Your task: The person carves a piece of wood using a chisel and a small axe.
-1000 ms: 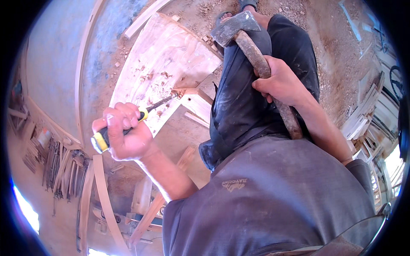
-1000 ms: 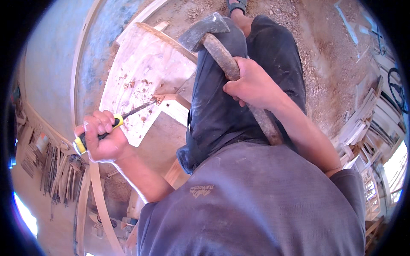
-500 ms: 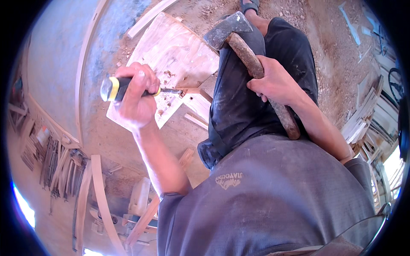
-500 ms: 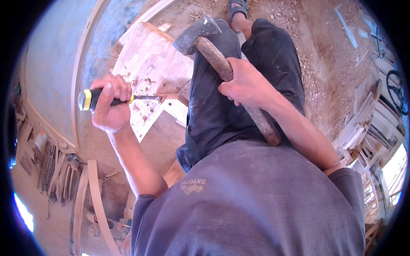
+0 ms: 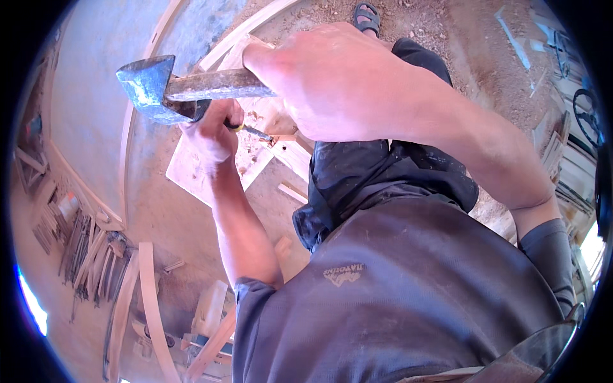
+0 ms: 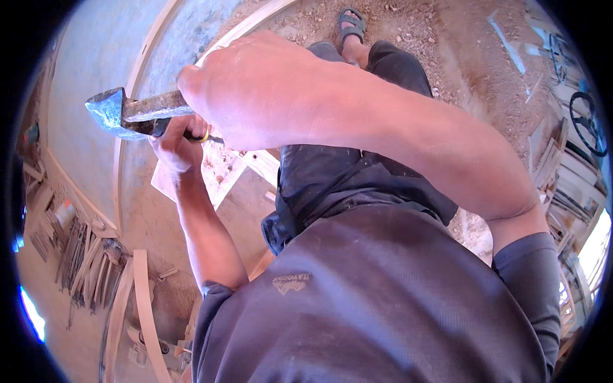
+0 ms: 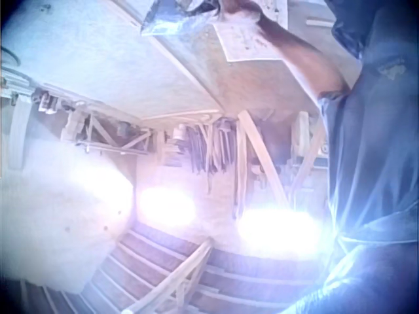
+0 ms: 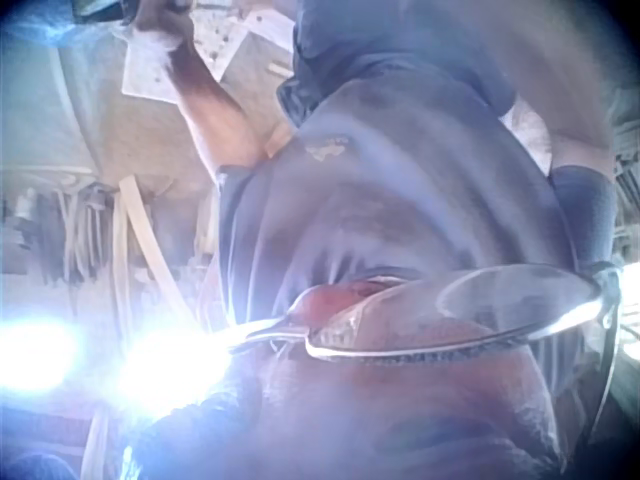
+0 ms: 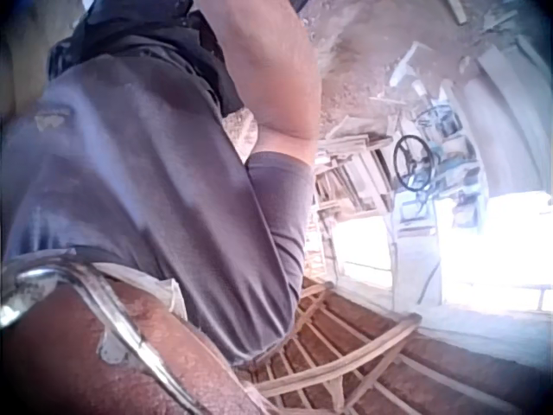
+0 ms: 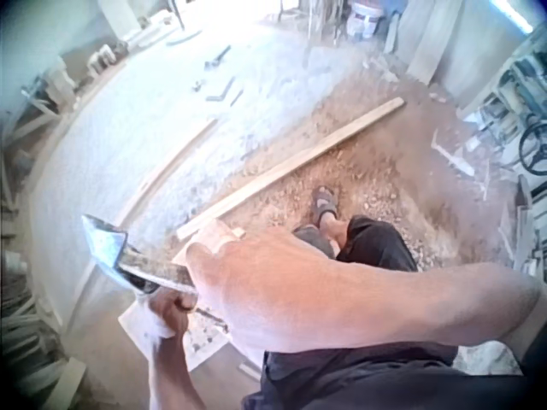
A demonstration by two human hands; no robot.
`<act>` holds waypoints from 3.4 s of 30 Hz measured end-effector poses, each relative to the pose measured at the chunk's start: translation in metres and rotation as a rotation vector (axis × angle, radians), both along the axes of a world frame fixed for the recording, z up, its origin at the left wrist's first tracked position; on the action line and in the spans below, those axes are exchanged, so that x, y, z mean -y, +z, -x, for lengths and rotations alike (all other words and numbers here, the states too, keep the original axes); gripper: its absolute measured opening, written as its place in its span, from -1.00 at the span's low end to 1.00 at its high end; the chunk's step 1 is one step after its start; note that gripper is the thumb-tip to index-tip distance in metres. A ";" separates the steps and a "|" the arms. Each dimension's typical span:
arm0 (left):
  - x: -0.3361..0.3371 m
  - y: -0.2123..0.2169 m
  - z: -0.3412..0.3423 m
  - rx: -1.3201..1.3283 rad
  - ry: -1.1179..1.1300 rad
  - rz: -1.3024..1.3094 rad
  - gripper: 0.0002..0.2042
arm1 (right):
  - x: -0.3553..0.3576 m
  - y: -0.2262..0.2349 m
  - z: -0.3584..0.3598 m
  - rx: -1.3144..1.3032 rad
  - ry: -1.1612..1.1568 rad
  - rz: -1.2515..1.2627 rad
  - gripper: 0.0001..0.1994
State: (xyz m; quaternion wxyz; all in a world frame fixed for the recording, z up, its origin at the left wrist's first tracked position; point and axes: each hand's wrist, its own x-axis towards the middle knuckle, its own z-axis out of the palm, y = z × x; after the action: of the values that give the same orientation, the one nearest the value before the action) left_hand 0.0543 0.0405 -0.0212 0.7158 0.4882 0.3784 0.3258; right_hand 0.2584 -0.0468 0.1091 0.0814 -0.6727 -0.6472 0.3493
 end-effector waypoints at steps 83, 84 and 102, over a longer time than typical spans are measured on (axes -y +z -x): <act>0.103 0.031 0.053 -0.115 0.219 -0.541 -0.90 | 0.117 0.045 0.078 -0.201 -0.287 -0.561 -0.69; 0.103 0.033 0.056 -0.175 0.203 -0.508 -0.92 | 0.119 0.043 0.072 0.001 -0.118 -0.463 -0.69; 0.088 0.027 0.053 -0.064 -0.001 -0.395 -0.81 | 0.107 0.049 0.088 0.215 -0.023 -0.223 -0.64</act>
State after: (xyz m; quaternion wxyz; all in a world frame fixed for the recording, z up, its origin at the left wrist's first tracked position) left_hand 0.0010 -0.0477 0.0056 0.5937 0.6295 0.3294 0.3777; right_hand 0.1706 -0.1538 0.1577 0.0897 -0.7004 -0.6793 0.2000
